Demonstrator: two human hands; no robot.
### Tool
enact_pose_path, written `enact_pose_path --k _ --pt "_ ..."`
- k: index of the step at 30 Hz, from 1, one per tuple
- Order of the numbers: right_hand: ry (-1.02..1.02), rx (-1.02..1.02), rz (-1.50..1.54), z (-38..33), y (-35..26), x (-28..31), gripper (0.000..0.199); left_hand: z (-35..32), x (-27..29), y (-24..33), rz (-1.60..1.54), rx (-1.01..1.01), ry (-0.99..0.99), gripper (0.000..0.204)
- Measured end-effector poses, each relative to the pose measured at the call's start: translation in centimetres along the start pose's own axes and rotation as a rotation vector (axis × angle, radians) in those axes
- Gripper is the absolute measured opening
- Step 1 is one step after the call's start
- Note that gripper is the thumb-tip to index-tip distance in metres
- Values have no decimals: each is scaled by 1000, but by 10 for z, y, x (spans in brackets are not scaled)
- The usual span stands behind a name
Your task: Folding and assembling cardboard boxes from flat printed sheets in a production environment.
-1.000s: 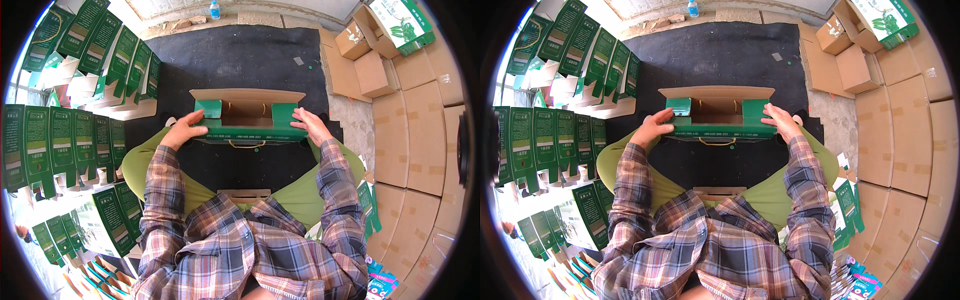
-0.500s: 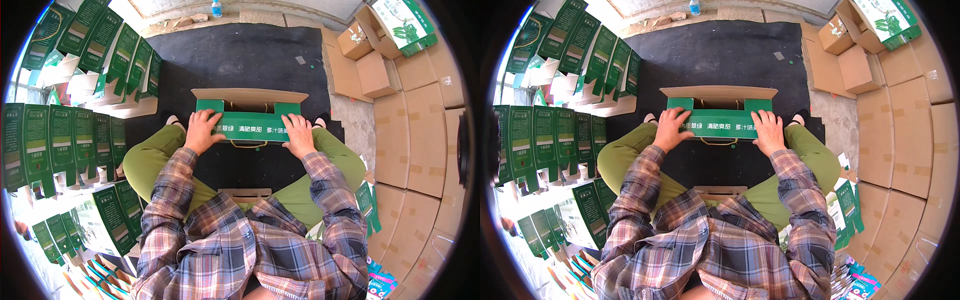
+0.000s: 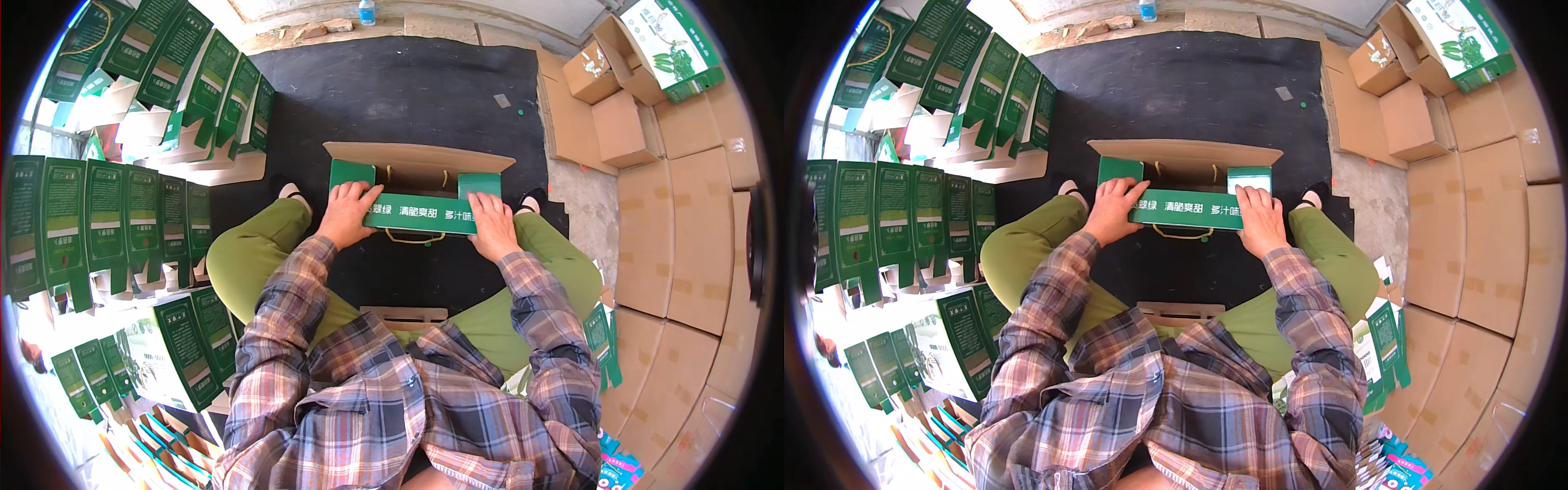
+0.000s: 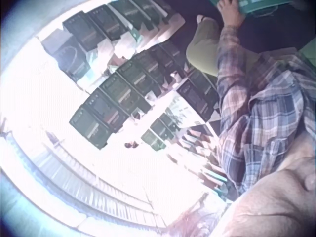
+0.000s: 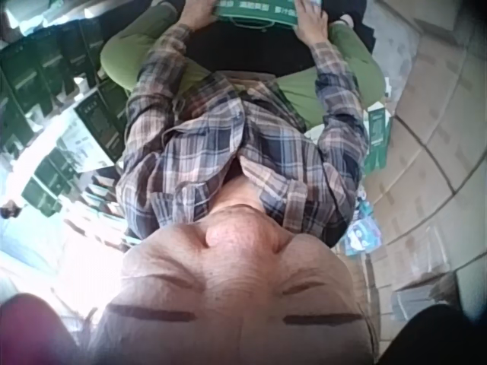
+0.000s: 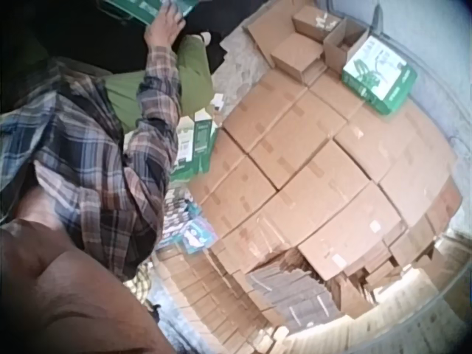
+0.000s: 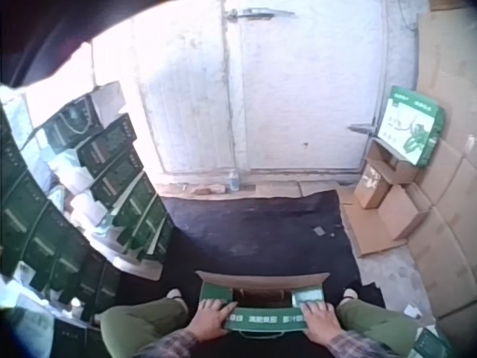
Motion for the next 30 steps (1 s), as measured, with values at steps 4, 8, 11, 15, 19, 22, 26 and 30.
enact_pose_path --k 4,8,11,15,19,22,26,30 --pt "-71 -27 -48 -4 -2 -6 94 1 -4 7 131 -39 6 95" --pt "-108 -48 -36 -3 2 -9 94 4 -7 16 79 -90 -26 82" --pt "-148 -76 23 -1 -1 5 100 3 -5 16 3 -109 -52 74" --pt "58 -80 152 -3 37 22 79 5 10 30 -86 -41 0 73" --pt "415 -145 530 -6 68 84 53 -8 48 30 -210 153 211 76" --pt "443 -362 568 -29 91 123 43 -24 96 35 -340 275 449 77" --pt "421 -440 540 -60 153 119 38 -84 171 43 -646 454 796 73" --pt "390 -499 614 -86 215 92 36 -223 219 42 -89 521 1128 20"
Point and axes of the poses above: each hand's wrist, its own z-axis towards the middle knuckle, its own x-axis out of the back of the hand, y = z × x, the point moved 2 cm from there along z, towards the middle knuckle, and after that the axes turned 1 degree about y, right-handed, at the moved point
